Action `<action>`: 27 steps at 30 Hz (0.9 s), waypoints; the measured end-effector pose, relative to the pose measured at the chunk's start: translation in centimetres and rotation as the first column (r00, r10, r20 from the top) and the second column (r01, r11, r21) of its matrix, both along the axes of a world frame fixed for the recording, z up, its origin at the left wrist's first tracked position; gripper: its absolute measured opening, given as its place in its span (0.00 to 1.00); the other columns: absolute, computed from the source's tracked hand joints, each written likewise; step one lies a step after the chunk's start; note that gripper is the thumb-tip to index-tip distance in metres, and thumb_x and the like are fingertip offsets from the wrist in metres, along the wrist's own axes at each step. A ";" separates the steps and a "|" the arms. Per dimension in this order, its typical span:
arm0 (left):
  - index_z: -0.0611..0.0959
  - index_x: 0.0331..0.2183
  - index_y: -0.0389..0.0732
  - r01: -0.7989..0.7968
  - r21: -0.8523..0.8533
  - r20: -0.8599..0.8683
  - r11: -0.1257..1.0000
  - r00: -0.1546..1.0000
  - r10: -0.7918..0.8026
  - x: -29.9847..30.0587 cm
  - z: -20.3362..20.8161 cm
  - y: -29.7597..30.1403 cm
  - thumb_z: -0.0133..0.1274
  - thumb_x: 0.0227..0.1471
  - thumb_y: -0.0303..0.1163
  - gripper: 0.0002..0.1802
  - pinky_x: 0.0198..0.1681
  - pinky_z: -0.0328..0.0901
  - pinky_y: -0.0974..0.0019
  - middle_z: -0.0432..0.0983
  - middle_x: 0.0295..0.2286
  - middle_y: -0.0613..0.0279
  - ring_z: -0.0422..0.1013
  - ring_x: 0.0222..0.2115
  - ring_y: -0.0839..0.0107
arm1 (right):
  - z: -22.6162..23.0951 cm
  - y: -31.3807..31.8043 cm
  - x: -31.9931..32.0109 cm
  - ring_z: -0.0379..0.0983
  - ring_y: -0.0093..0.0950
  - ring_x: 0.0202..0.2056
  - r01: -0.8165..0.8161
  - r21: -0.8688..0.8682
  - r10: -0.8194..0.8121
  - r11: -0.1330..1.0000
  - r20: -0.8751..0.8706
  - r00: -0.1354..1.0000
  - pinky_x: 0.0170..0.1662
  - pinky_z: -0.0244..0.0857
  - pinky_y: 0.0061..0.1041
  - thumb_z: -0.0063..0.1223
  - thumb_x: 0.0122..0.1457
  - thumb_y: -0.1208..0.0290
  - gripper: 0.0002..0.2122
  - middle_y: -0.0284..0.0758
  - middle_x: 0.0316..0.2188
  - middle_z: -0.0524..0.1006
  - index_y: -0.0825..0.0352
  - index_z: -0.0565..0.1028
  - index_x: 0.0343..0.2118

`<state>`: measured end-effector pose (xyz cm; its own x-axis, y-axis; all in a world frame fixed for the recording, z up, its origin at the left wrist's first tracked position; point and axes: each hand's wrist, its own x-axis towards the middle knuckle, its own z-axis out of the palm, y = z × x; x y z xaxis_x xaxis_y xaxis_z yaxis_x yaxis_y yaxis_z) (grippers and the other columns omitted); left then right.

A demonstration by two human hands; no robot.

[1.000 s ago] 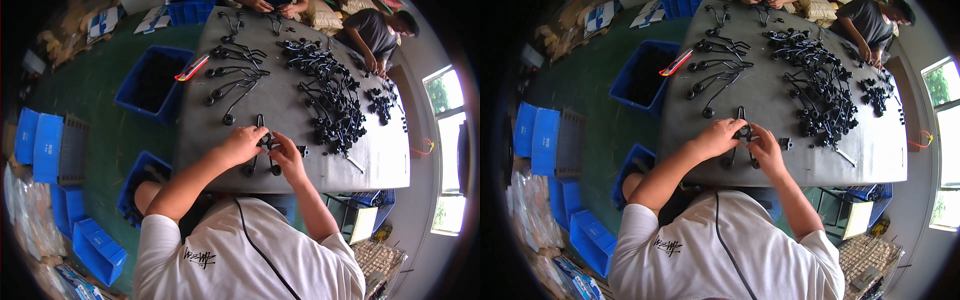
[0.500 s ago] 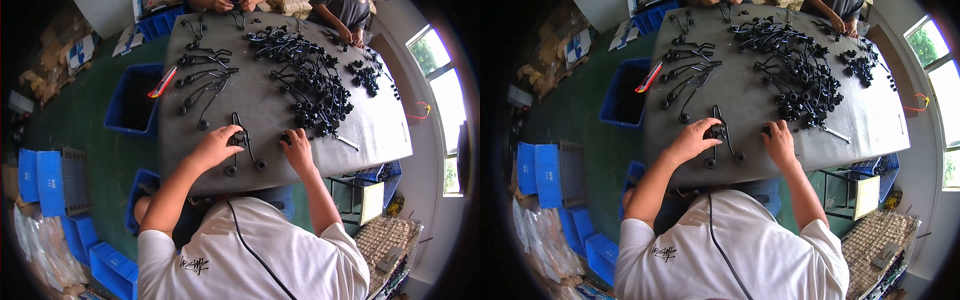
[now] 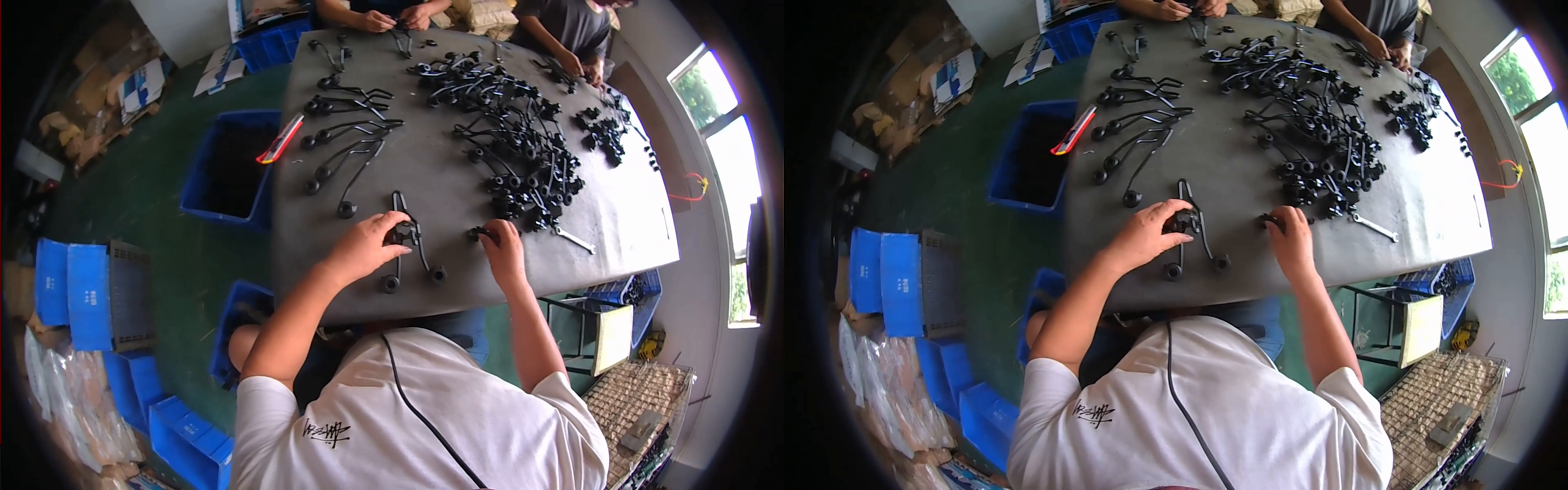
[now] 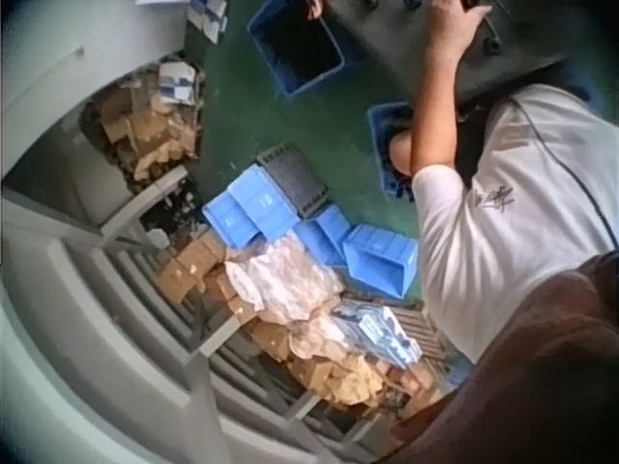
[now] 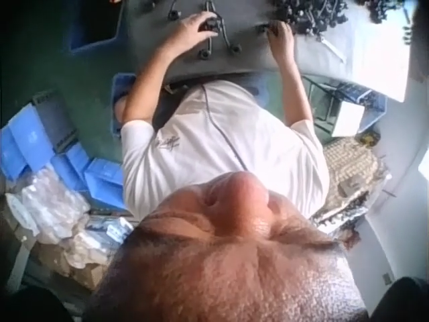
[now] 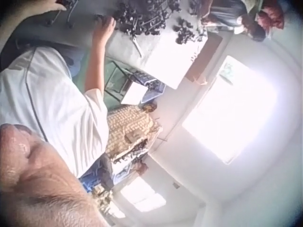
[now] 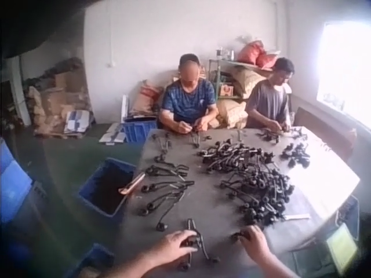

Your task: Assembling small black mechanical components at a workshop table.

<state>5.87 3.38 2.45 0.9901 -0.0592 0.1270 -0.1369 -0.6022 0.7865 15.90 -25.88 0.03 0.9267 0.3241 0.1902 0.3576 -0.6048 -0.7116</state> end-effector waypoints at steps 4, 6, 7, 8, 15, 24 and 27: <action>0.73 0.51 0.48 0.064 -0.012 0.016 0.998 0.998 -0.064 0.3 -0.2 0.1 0.66 0.49 0.36 0.29 0.46 0.70 0.58 0.78 0.43 0.55 0.75 0.42 0.54 | 1.6 1.9 -0.3 0.72 0.19 0.28 0.138 0.600 0.231 0.788 -0.497 0.837 0.32 0.66 0.21 0.56 0.62 0.76 0.08 0.30 0.32 0.75 0.70 0.75 0.43; 0.73 0.51 0.48 0.042 -0.055 -0.015 0.998 0.999 -0.042 0.0 -0.2 0.2 0.67 0.49 0.36 0.29 0.45 0.70 0.57 0.78 0.43 0.55 0.75 0.41 0.54 | 2.6 4.5 -0.4 0.72 0.18 0.28 0.109 0.608 0.344 0.786 -0.576 0.741 0.33 0.66 0.20 0.55 0.62 0.74 0.09 0.30 0.32 0.75 0.70 0.75 0.44; 0.73 0.51 0.48 0.047 -0.048 -0.018 0.998 0.999 -0.048 0.1 -0.1 0.2 0.67 0.49 0.36 0.29 0.45 0.70 0.57 0.78 0.43 0.55 0.75 0.41 0.54 | 2.8 5.5 -0.3 0.72 0.18 0.28 0.067 0.617 0.446 0.784 -0.636 0.630 0.33 0.66 0.18 0.55 0.63 0.73 0.10 0.29 0.32 0.75 0.69 0.74 0.45; 0.73 0.51 0.48 0.046 -0.048 -0.039 0.998 0.998 -0.047 0.0 0.1 0.2 0.67 0.49 0.36 0.29 0.44 0.70 0.57 0.78 0.43 0.55 0.75 0.41 0.54 | 2.6 6.3 -0.4 0.72 0.18 0.28 0.072 0.622 0.448 0.780 -0.634 0.630 0.33 0.66 0.18 0.55 0.63 0.73 0.10 0.29 0.32 0.75 0.69 0.74 0.45; 0.74 0.51 0.47 0.038 -0.010 0.002 0.999 0.999 -0.038 0.1 0.3 -0.1 0.67 0.48 0.36 0.29 0.42 0.70 0.56 0.79 0.40 0.55 0.76 0.38 0.53 | 1.8 8.6 -1.3 0.71 0.17 0.27 -0.145 0.299 0.297 0.943 -0.563 0.771 0.31 0.66 0.19 0.54 0.64 0.74 0.08 0.30 0.32 0.76 0.69 0.73 0.43; 0.74 0.51 0.45 0.023 0.236 0.037 0.972 0.999 -0.032 0.2 1.4 -0.6 0.68 0.47 0.36 0.30 0.41 0.71 0.55 0.79 0.35 0.51 0.76 0.37 0.51 | 1.4 9.2 -1.3 0.73 0.23 0.30 -0.304 0.317 0.413 0.898 -0.372 0.831 0.33 0.67 0.27 0.59 0.59 0.74 0.10 0.35 0.30 0.75 0.69 0.72 0.40; 0.73 0.53 0.45 -0.004 0.317 -0.109 0.948 0.993 0.041 0.1 1.2 -1.5 0.66 0.48 0.35 0.31 0.42 0.71 0.53 0.77 0.37 0.50 0.75 0.39 0.50 | 2.1 9.7 -1.4 0.74 0.29 0.31 -0.446 0.141 0.465 0.884 -0.149 0.873 0.34 0.68 0.29 0.60 0.56 0.75 0.10 0.38 0.32 0.73 0.68 0.73 0.40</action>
<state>5.98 1.91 3.67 0.9984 -0.0558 -0.0071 -0.0420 -0.8243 0.5646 14.48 -16.19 2.16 0.7017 0.7063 0.0936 0.4415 -0.3279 -0.8352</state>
